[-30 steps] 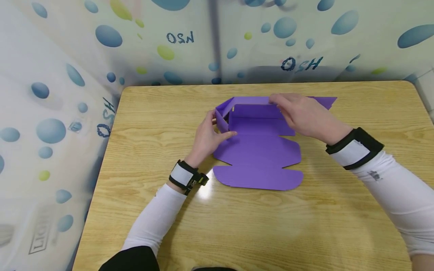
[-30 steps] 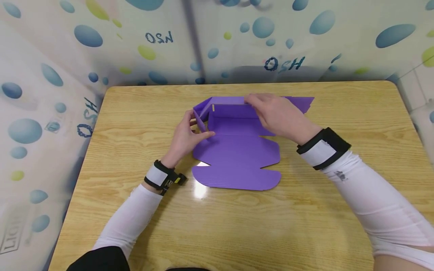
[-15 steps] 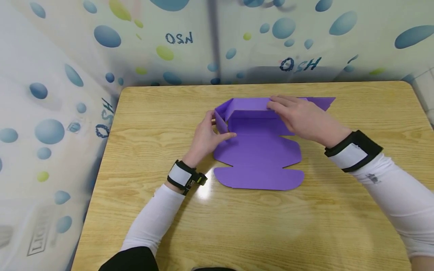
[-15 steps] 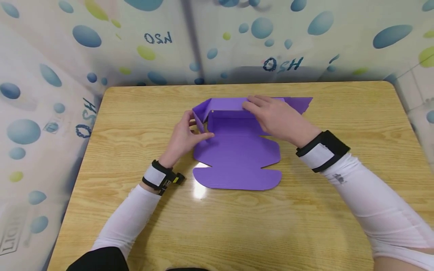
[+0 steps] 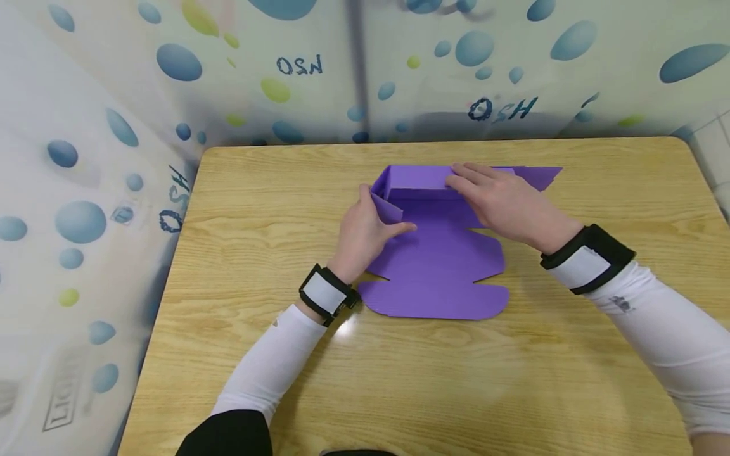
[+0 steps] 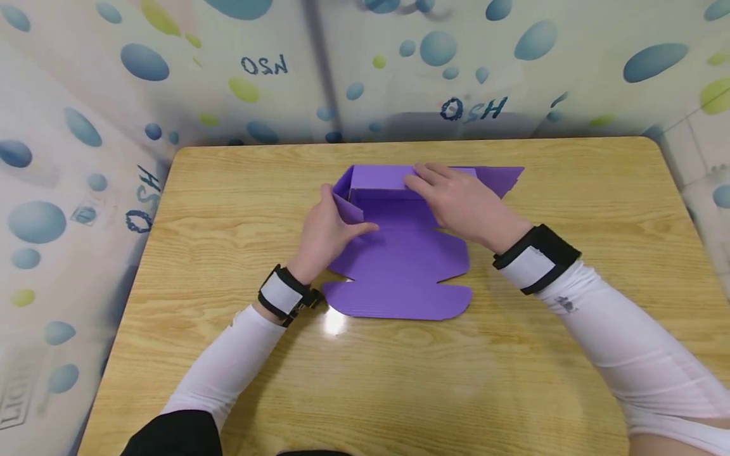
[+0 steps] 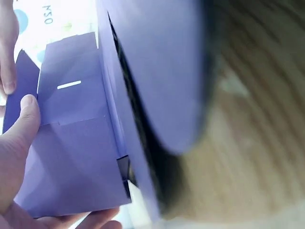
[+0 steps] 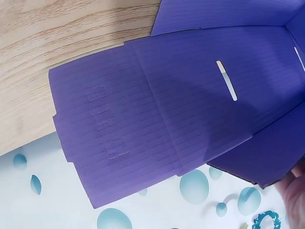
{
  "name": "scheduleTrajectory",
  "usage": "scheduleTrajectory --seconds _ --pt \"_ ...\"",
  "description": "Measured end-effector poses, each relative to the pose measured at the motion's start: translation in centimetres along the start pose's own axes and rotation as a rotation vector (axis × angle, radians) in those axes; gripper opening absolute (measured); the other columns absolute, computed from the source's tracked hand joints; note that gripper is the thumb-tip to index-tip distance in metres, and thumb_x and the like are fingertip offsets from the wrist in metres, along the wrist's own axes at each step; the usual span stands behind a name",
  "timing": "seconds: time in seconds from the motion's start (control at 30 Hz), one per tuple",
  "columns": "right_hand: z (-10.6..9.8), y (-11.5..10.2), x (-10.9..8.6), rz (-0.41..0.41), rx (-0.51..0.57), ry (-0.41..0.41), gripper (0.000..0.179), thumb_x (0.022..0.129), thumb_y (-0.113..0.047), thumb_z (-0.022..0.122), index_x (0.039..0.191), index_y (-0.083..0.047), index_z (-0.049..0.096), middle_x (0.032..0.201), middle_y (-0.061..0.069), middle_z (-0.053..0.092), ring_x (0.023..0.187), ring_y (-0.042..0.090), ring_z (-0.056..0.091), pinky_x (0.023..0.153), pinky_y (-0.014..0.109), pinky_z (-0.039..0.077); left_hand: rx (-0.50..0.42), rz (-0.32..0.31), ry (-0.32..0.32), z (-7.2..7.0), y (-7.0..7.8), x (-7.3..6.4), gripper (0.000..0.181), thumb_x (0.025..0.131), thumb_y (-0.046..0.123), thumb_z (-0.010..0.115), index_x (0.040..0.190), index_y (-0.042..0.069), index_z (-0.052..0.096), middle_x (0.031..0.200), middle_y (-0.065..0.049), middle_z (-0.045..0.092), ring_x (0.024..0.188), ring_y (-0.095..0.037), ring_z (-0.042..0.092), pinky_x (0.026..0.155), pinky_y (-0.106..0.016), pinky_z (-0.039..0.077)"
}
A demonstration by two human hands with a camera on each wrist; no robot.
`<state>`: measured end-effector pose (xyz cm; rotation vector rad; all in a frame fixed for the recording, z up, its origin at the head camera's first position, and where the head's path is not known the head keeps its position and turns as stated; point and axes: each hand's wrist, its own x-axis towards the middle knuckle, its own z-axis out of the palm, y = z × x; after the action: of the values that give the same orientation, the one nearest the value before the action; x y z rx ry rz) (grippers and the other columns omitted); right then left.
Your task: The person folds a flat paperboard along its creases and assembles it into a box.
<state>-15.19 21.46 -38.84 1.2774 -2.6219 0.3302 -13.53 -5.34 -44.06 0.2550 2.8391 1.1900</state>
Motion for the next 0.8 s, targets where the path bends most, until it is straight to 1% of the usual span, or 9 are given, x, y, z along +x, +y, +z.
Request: scheduleTrajectory --seconds 0.13,0.27,0.37,0.47,0.53,0.6,0.63,0.73,0.8 --pt "-0.1 -0.1 0.0 0.005 0.003 0.002 0.041 0.091 0.013 0.064 0.131 0.008 0.056 0.133 0.034 0.06 0.121 0.051 0.059 0.088 0.062 0.053 0.0 0.051 -0.083 0.0 0.4 0.0 0.119 0.072 0.046 0.094 0.156 0.001 0.024 0.129 -0.017 0.063 0.109 -0.027 0.067 0.09 -0.037 0.054" --pt "-0.1 -0.2 0.0 0.01 0.004 0.0 0.04 0.092 0.012 0.064 0.131 0.008 0.056 0.133 0.034 0.06 0.121 0.05 0.059 0.087 0.061 0.054 -0.048 0.103 -0.217 -0.5 0.2 0.1 0.14 0.071 0.043 0.096 0.165 0.007 -0.002 0.157 -0.021 0.041 0.133 -0.031 0.053 0.108 -0.038 0.045" --pt "-0.1 -0.2 -0.1 0.015 0.005 -0.004 0.041 0.091 0.013 0.064 0.131 0.008 0.056 0.134 0.033 0.059 0.121 0.051 0.059 0.087 0.061 0.054 -0.092 0.157 -0.348 -1.4 -0.4 0.3 0.145 0.073 0.04 0.095 0.163 0.006 -0.013 0.167 -0.021 0.022 0.144 -0.031 0.042 0.115 -0.035 0.038" --pt "-0.1 -0.2 -0.2 0.012 0.005 -0.006 0.041 0.091 0.013 0.065 0.131 0.008 0.056 0.134 0.033 0.059 0.121 0.05 0.059 0.087 0.061 0.054 -0.183 0.175 -0.491 -2.4 -1.1 0.6 0.142 0.079 0.028 0.093 0.16 0.007 -0.022 0.171 -0.018 0.002 0.15 -0.031 0.03 0.117 -0.035 0.034" --pt "-0.1 -0.3 -0.2 0.008 0.005 -0.006 0.041 0.091 0.013 0.065 0.131 0.008 0.055 0.134 0.033 0.06 0.121 0.05 0.059 0.086 0.061 0.055 -0.242 0.185 -0.547 -3.0 -1.5 0.8 0.135 0.084 0.018 0.089 0.16 0.008 -0.023 0.171 -0.016 -0.001 0.15 -0.033 0.031 0.116 -0.037 0.037" --pt "-0.1 -0.3 -0.2 0.003 0.0 -0.006 0.041 0.091 0.013 0.065 0.131 0.008 0.055 0.134 0.033 0.06 0.12 0.05 0.06 0.086 0.06 0.055 -0.281 0.201 -0.557 -3.2 -1.7 1.0 0.126 0.089 0.012 0.083 0.162 0.011 -0.02 0.171 -0.014 0.002 0.149 -0.036 0.032 0.114 -0.039 0.04" --pt "-0.1 -0.3 -0.2 0.002 -0.001 -0.006 0.042 0.091 0.013 0.065 0.131 0.008 0.055 0.133 0.033 0.06 0.12 0.05 0.06 0.085 0.06 0.055 -0.3 0.215 -0.543 -3.2 -1.8 1.1 0.122 0.091 0.01 0.081 0.163 0.012 -0.017 0.172 -0.013 0.004 0.149 -0.037 0.032 0.114 -0.039 0.04" --pt "-0.2 -0.4 -0.1 0.002 -0.005 -0.004 0.043 0.09 0.014 0.065 0.131 0.007 0.055 0.132 0.033 0.06 0.119 0.05 0.061 0.085 0.06 0.055 -0.272 0.233 -0.445 -2.9 -1.8 1.3 0.112 0.093 0.013 0.079 0.166 0.014 -0.006 0.17 -0.012 0.019 0.145 -0.036 0.04 0.112 -0.037 0.043" --pt "-0.2 -0.5 0.0 0.0 -0.007 -0.003 0.043 0.09 0.014 0.065 0.132 0.007 0.055 0.132 0.033 0.061 0.119 0.049 0.061 0.084 0.06 0.056 -0.246 0.208 -0.37 -2.6 -1.5 1.3 0.11 0.091 0.016 0.082 0.167 0.015 0.002 0.167 -0.012 0.027 0.141 -0.034 0.046 0.109 -0.034 0.045"
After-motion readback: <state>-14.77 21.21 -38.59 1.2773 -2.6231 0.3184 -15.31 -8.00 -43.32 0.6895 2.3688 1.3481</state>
